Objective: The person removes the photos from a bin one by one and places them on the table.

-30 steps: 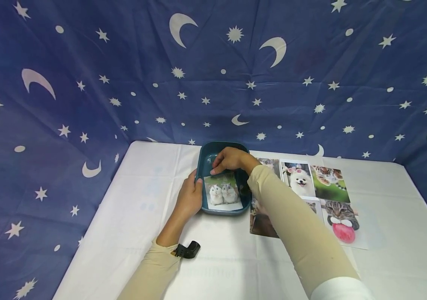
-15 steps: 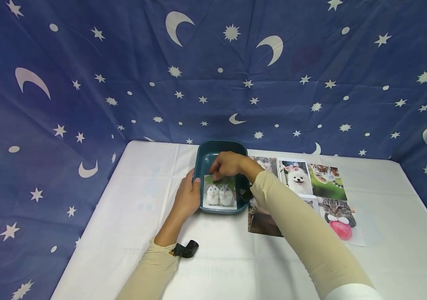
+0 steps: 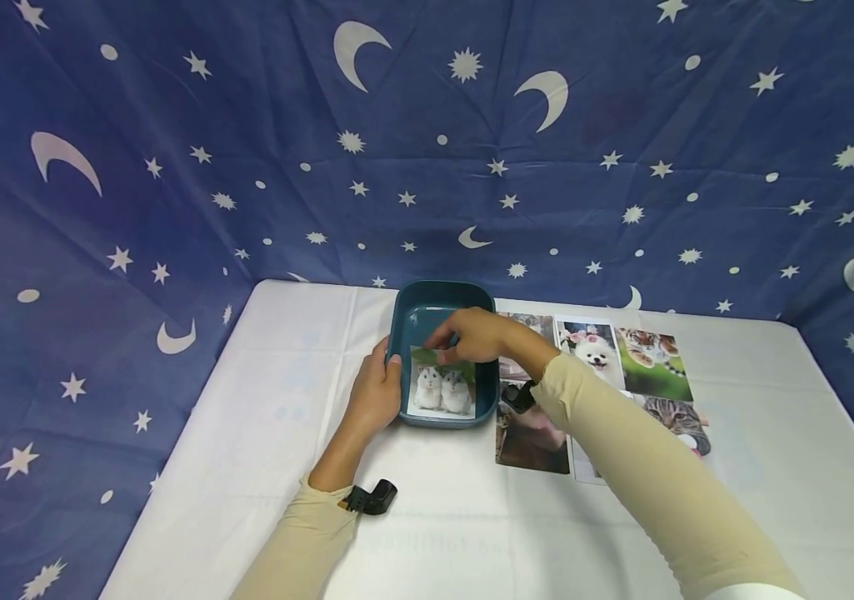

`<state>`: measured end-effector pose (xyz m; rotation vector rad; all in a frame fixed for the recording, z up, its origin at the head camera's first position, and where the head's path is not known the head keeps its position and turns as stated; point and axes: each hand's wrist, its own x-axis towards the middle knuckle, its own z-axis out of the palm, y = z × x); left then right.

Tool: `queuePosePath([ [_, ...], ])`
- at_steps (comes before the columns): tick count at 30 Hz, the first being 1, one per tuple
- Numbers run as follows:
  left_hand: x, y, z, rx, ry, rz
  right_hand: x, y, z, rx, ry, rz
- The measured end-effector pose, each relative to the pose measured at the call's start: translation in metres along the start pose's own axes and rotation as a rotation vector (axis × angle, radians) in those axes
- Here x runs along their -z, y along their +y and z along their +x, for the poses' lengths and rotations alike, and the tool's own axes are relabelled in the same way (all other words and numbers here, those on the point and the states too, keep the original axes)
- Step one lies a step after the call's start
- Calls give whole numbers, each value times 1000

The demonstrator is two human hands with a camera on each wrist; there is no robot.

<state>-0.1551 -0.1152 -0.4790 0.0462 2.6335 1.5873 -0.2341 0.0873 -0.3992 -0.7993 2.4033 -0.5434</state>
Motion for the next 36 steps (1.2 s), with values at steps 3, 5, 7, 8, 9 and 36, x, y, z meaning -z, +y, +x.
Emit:
queuePosePath([
  [3, 0, 0, 0, 7, 0, 5, -3, 3, -6, 7, -12, 5],
  [5, 1, -1, 1, 12, 0, 7, -5, 3, -10, 16, -7, 11],
  [7, 0, -2, 1, 17, 0, 9, -9, 3, -12, 25, 5, 18],
  [8, 0, -3, 1, 19, -2, 9, -11, 4, -13, 32, 16, 18],
  [9, 0, -3, 1, 17, -2, 8, -13, 4, -14, 34, 30, 17],
  [36, -3, 0, -1, 24, -5, 11, -50, 4, -36, 54, 280, 97],
])
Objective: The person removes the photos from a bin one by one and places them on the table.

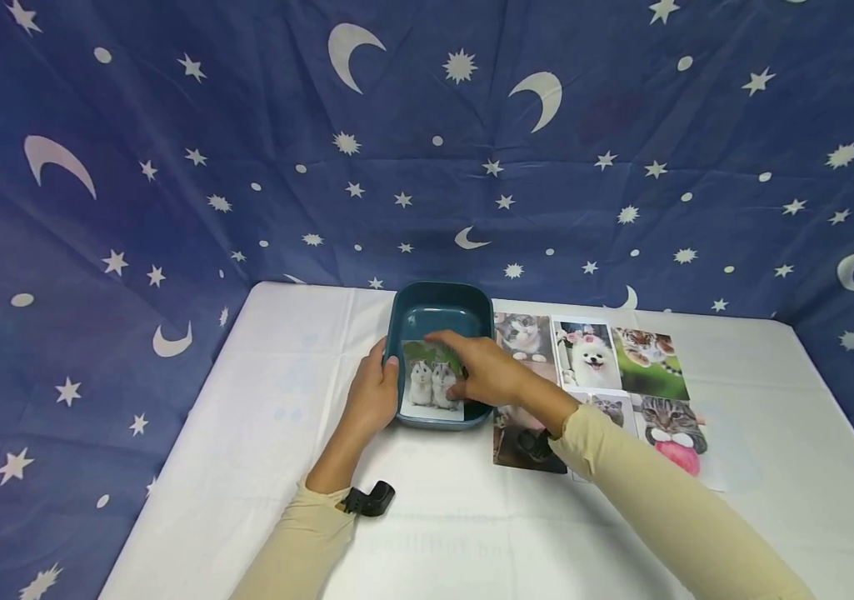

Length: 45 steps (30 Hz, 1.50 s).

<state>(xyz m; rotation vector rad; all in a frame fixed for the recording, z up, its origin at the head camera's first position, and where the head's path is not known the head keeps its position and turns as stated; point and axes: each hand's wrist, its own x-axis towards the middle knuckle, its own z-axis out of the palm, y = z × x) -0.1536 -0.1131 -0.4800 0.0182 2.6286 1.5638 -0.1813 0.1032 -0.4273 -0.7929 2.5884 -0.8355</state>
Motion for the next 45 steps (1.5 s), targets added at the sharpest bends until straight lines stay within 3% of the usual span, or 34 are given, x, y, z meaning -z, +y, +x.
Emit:
queuePosePath([
  [6, -2, -1, 0, 23, 3, -1, 17, 11, -20, -25, 85, 139],
  [14, -2, 1, 0, 18, 15, 11, 64, 68, -83, -153, 146, 359],
  [21, -1, 1, 0, 19, 16, 22, 100, 129, -152, -274, 240, 271],
  [28, 1, 1, 1, 26, 24, 20, 125, 191, -213, -417, 295, 263],
  [37, 1, -2, 1, 34, 27, 24, 138, 249, -265, -524, 147, 168],
  [45, 0, 0, 1, 43, 21, 21, 137, 277, -282, -602, 34, 170],
])
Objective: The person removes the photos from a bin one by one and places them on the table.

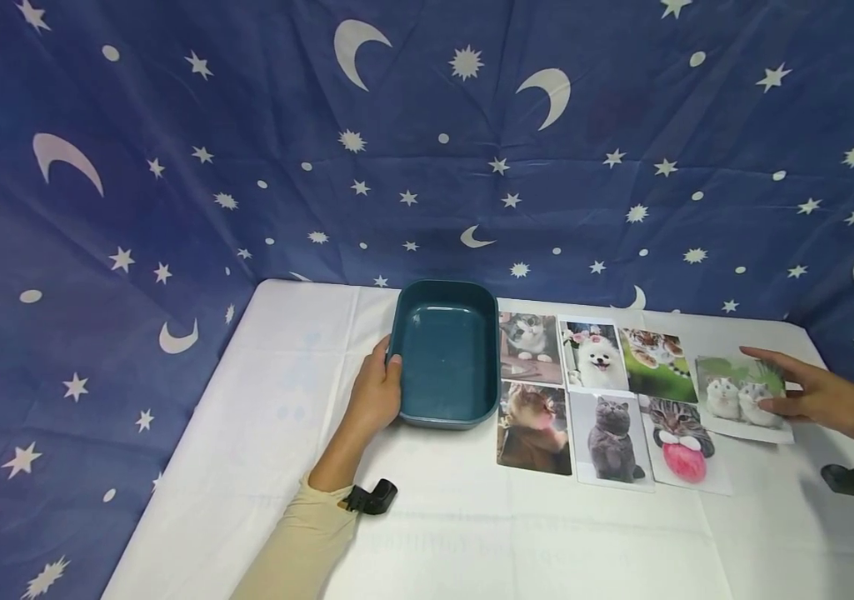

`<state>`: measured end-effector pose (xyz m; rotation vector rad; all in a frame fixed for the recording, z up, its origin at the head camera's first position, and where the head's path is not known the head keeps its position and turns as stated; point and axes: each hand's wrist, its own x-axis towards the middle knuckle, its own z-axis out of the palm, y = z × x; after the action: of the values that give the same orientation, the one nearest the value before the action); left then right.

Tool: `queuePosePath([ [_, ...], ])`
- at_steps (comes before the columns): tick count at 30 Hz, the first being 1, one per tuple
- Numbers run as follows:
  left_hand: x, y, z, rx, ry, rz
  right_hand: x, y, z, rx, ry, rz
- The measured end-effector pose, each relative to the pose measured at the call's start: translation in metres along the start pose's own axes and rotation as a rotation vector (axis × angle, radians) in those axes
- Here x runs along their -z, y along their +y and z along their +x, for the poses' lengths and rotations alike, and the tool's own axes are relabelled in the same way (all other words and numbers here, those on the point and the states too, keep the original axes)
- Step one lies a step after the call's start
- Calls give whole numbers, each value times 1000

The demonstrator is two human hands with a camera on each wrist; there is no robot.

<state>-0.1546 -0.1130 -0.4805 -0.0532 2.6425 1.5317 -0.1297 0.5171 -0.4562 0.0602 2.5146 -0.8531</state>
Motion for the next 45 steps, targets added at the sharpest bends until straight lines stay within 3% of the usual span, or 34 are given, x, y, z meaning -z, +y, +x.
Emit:
queuePosePath([
  [6, -2, 1, -1, -10, 2, 0, -1, 7, 8, -16, 14, -24],
  [16, -3, 2, -4, 13, -13, -33, -5, 11, 15, -52, 107, -250],
  [25, 0, 4, -6, 2, 3, -4, -8, 10, 18, -63, 162, -210],
  [35, 0, 6, -3, -17, 2, -1, -21, 10, 9, -65, 294, -219],
  [39, 1, 6, -1, -7, -3, -4, -25, 2, 9, -42, 371, -244],
  [45, 7, 4, 0, 51, -72, -54, -30, -27, 4, 31, 492, -258],
])
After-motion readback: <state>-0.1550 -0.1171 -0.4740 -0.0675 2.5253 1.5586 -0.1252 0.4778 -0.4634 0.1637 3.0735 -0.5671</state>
